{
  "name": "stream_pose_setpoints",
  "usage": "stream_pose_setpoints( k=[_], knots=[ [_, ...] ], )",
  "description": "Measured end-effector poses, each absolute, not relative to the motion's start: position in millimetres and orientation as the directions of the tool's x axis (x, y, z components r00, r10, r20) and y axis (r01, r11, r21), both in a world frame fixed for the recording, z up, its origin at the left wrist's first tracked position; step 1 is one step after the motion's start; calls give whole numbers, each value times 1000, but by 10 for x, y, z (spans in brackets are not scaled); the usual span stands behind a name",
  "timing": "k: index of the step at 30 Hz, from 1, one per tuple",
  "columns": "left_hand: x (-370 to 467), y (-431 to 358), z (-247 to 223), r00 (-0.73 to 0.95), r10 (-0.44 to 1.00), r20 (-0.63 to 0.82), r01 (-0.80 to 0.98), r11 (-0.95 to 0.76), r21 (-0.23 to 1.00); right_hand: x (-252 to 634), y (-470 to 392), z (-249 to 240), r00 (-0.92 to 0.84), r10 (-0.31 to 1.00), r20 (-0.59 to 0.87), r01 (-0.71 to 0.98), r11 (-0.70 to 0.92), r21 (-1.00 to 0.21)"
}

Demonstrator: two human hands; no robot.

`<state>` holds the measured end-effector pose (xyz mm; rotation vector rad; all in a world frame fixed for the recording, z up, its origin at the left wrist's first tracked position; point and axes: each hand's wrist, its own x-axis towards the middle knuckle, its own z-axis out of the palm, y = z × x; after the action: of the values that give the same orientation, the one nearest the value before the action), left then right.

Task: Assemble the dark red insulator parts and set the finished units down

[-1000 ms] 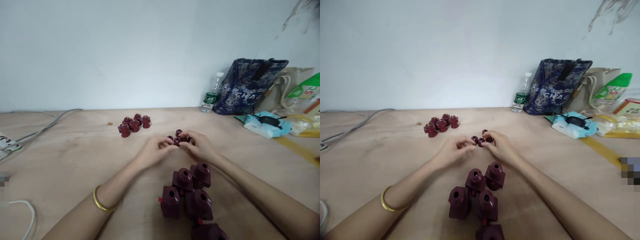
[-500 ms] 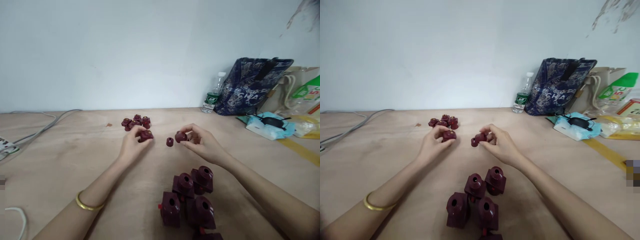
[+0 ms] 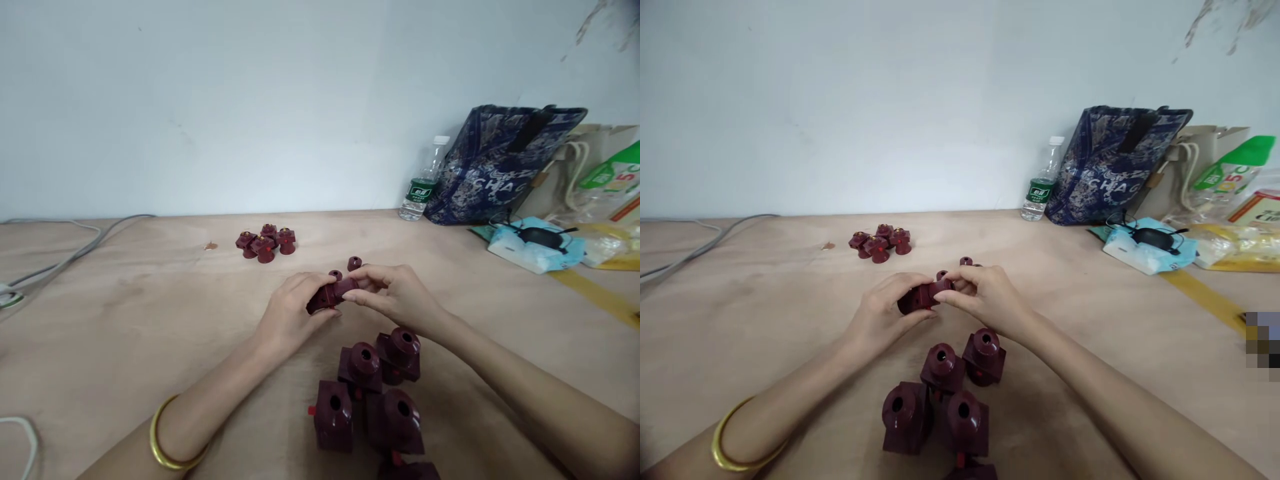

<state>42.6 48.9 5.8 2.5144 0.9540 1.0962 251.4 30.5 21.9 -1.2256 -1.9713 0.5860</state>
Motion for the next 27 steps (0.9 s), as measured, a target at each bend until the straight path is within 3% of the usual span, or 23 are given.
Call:
stream_pose_setpoints(
  k=[11, 18, 22, 27],
  knots=[
    [471, 458, 84, 559, 607, 565, 482, -792, 374, 2523, 296, 276, -271, 911, 311, 733, 405, -546],
    [474, 456, 75, 532, 653, 539, 474, -757, 449, 2499, 267, 281, -321, 908, 269, 423, 392, -817],
    [485, 442, 85, 497, 745, 446, 456, -661, 596, 2496, 291, 272, -288, 938, 193, 498, 319, -806],
    [288, 294, 104, 401, 904, 150, 375, -312, 873, 2643, 416, 162, -251, 935, 249, 573, 351, -741]
  ],
)
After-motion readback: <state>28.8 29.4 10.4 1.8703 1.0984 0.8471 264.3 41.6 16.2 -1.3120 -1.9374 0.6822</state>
